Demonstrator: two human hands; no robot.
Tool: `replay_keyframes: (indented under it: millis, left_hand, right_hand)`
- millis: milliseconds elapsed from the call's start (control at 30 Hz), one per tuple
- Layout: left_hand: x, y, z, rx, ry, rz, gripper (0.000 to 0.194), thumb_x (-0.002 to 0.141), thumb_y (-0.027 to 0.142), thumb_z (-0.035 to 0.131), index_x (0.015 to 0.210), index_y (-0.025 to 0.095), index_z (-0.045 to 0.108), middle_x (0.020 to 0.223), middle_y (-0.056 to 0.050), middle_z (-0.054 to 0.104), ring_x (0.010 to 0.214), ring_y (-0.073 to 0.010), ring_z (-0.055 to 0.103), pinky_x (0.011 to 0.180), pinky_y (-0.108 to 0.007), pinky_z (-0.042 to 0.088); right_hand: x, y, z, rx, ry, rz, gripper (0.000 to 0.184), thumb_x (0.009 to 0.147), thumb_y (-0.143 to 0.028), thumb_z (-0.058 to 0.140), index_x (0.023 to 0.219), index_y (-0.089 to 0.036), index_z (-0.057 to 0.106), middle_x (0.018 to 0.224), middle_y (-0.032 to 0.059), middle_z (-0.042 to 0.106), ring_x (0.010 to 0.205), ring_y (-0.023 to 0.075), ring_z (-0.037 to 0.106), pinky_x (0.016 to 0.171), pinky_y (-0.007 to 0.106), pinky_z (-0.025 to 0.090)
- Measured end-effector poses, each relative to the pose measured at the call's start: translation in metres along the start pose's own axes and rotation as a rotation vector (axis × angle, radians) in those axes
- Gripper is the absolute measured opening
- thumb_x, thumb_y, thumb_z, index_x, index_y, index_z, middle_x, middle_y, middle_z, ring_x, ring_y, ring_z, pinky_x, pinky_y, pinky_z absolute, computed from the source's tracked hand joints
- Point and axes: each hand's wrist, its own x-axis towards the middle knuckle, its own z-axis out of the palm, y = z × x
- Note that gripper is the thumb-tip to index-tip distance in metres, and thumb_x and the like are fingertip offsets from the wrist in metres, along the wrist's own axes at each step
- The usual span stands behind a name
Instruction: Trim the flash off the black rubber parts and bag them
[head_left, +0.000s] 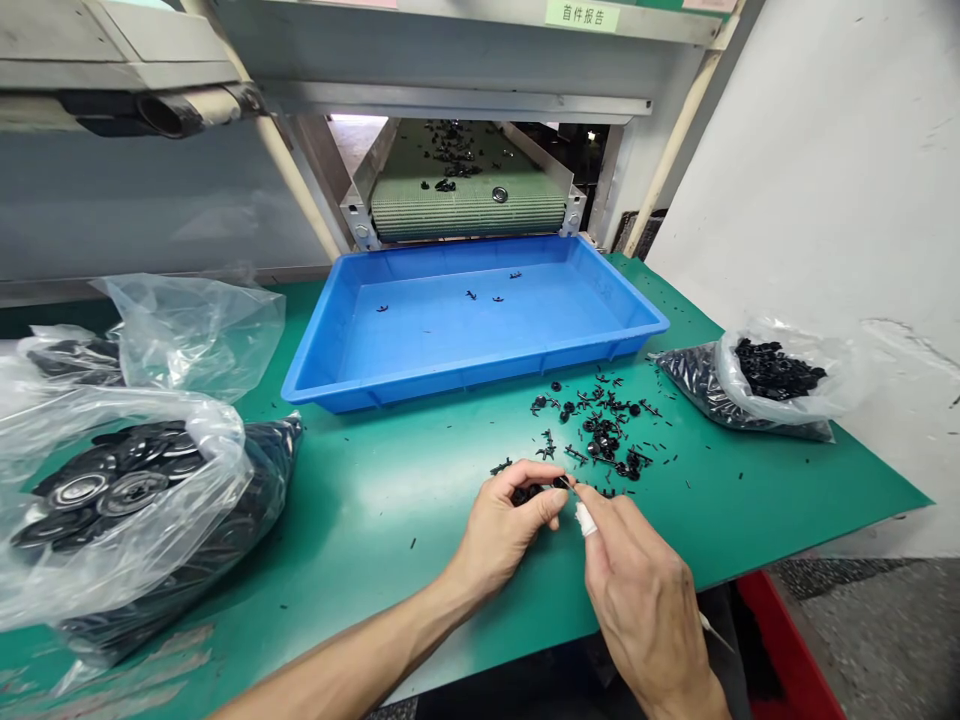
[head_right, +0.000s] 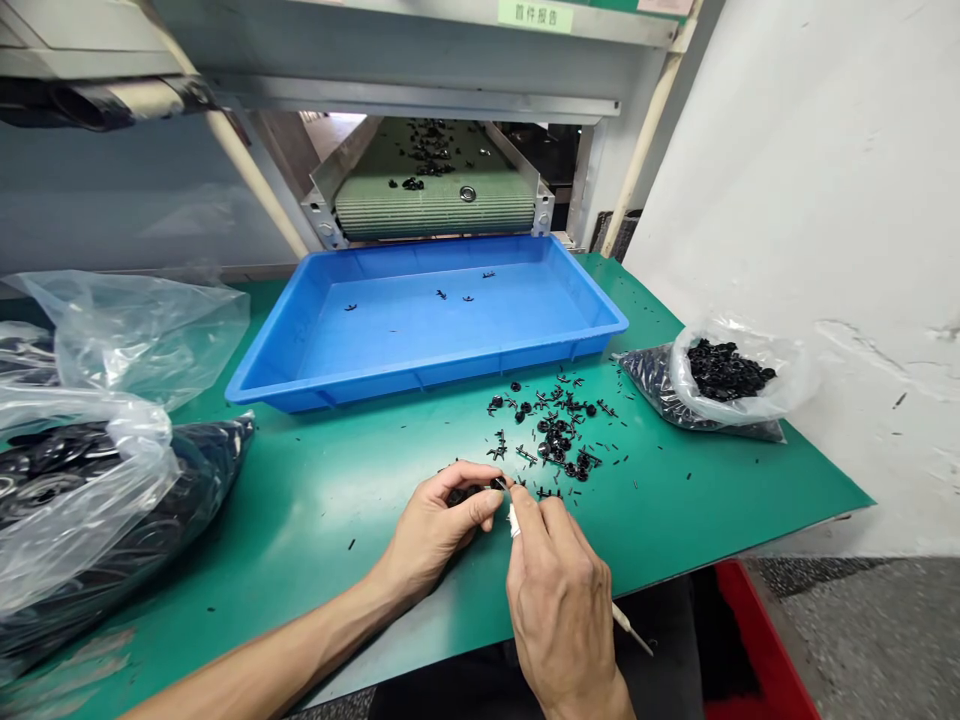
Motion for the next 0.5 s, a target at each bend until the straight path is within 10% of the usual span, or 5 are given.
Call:
replay_keyframes:
  millis: [267,500]
  left_hand:
    - [0.0,-0.001,0.0,-0.05,0.026,-0.014,0.017,0.072,0.028,0.07,0.084,0.016,0.068,0.084,-0.005,0.068,0.057,-0.0091,0.051,0.052,-0.022,0.037]
    - [0.004,-0.002,-0.002,-0.018,0.04,-0.04,0.027,0.072,0.035,0.069,0.09,0.016,0.067,0.06,0.0,0.059,0.046,-0.0075,0.04,0.042,-0.02,0.026]
  right_hand:
    - [0.0,-0.007,0.008,0.048,0.015,0.038,0.036,0.09,-0.016,0.033,0.117,-0.016,0.058,0.082,0.0074,0.062,0.07,0.0178,0.059,0.06,0.027,0.042]
    - [0.02,0.015,0.003,0.671,-0.364,0.352,0.027,0.086,-0.023,0.037,0.09,-0.018,0.063,0.055,-0.0038,0.051,0.043,0.009,0.041,0.041,0.02,0.031]
